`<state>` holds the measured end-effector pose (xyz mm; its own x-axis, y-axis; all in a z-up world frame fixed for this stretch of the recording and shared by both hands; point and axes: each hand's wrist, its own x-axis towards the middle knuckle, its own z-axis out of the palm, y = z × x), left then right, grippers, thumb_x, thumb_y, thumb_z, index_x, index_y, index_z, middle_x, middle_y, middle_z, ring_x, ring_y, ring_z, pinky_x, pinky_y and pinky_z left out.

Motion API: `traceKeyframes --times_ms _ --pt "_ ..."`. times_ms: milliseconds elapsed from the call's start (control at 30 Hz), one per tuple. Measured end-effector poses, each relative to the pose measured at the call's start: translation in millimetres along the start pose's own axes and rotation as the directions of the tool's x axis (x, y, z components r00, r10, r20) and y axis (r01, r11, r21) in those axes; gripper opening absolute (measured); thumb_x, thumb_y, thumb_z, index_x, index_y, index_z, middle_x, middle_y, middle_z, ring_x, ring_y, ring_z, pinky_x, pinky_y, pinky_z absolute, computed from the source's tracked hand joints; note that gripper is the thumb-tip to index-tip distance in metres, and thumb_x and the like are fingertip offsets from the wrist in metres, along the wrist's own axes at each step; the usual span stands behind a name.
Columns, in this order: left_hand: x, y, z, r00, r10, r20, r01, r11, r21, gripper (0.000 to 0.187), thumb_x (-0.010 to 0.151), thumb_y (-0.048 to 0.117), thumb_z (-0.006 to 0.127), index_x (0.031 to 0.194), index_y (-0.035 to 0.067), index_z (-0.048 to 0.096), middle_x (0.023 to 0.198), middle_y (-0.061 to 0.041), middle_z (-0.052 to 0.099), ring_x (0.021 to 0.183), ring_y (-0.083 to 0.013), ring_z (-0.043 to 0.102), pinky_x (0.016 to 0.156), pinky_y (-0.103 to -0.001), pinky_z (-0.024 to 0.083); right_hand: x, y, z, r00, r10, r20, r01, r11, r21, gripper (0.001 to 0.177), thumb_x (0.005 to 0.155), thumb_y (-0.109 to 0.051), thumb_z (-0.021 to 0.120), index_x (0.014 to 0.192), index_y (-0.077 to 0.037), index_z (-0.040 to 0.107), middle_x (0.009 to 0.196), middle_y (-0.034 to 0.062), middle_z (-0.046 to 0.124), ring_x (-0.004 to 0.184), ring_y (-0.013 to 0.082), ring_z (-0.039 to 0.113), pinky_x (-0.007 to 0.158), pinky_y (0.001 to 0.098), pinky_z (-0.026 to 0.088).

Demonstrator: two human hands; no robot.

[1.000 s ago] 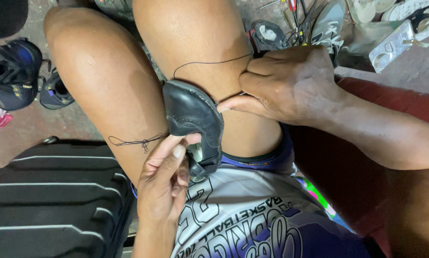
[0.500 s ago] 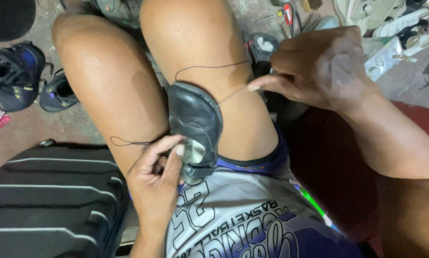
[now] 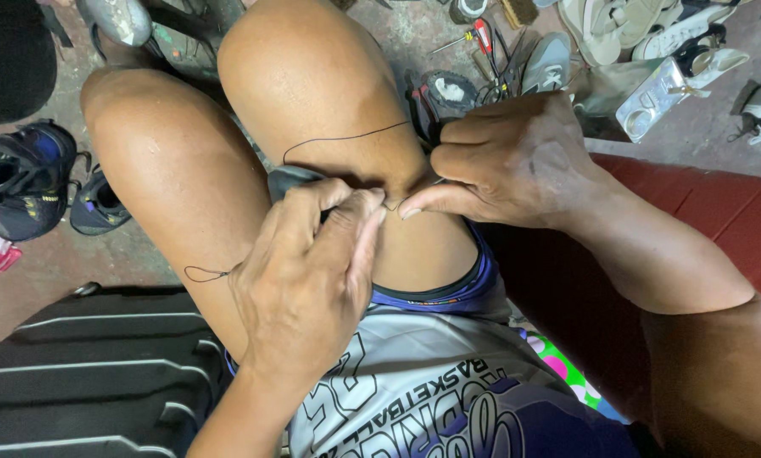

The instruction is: The person sits on the floor and sews a black leather shoe using a needle and thread. They repeatedly push the needle through the shoe's upper and pull the thread to secure the stitching.

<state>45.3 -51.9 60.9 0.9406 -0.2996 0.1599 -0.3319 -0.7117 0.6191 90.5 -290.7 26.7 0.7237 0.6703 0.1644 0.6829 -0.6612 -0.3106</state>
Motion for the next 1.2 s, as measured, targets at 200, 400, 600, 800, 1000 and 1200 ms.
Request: traceKeyframes --times_ms 200,400,600,800,1000,1200 --pt "-3 -9 4 0.998 -0.051 0.028 0.054 0.986 -0.16 0.013 0.102 0.006 0.073 0.113 0.004 0.067 0.11 -0.01 0.067 0.099 -0.0273 0.07 0.086 -0.036 0.056 5 0 6 0.998 -0.035 0.052 0.031 0.997 0.074 0.057 0.079 -0.061 0.08 0.063 -0.013 0.054 0.062 0.0007 0.048 0.058 0.0183 0.058 0.048 0.0351 0.043" --pt "-25 -26 7 0.896 -0.383 0.224 0.421 0.57 -0.705 0.011 0.104 0.002 0.063 0.114 0.0 0.058 0.095 -0.009 0.062 0.078 -0.0159 0.058 0.069 -0.031 0.05 18 -12 21 0.981 -0.059 -0.187 0.166 0.759 0.63 0.066 0.076 -0.06 0.085 0.112 -0.009 0.063 0.108 0.0053 0.059 0.09 0.021 0.064 0.07 0.0317 0.053" --pt "-50 -40 5 0.94 -0.29 0.181 0.233 0.158 -0.96 0.026 0.114 0.009 0.06 0.136 0.0 0.049 0.091 -0.005 0.056 0.079 -0.0116 0.053 0.08 -0.025 0.049 31 -43 23 0.991 0.13 -0.033 -0.08 0.77 0.633 0.087 0.073 -0.046 0.085 0.139 -0.001 0.051 0.131 0.0154 0.06 0.091 0.0224 0.062 0.074 0.0321 0.052" --pt "-51 -54 -2 0.938 -0.311 0.154 0.144 -0.056 -0.988 0.039 0.111 0.005 0.057 0.148 -0.001 0.045 0.089 -0.012 0.063 0.072 -0.0163 0.061 0.07 -0.026 0.052 10 -34 25 0.862 0.181 0.474 -0.472 0.629 0.618 0.023 0.092 -0.024 0.083 0.107 -0.011 0.072 0.079 0.0017 0.07 0.065 0.011 0.066 0.061 0.027 0.05" --pt "-41 -46 -14 0.866 -0.415 0.279 0.396 0.229 -0.889 0.051 0.102 -0.004 0.055 0.151 0.0 0.045 0.11 -0.019 0.075 0.063 -0.0115 0.065 0.057 -0.025 0.054 -2 -26 -2 0.954 0.199 0.224 -0.298 0.541 0.787 0.008 0.093 -0.01 0.077 0.094 -0.008 0.069 0.084 -0.0016 0.068 0.074 0.0107 0.064 0.067 0.029 0.051" --pt "-23 -27 -10 0.967 -0.148 0.206 0.23 0.854 -0.467 0.084 0.086 0.003 0.086 0.157 0.009 0.042 0.102 -0.008 0.065 0.069 -0.011 0.058 0.064 -0.026 0.053 15 -43 -13 0.973 0.192 0.13 -0.224 0.63 0.743 0.011 0.087 -0.006 0.08 0.088 -0.007 0.069 0.078 -0.0001 0.064 0.066 0.0109 0.06 0.057 0.0295 0.045"
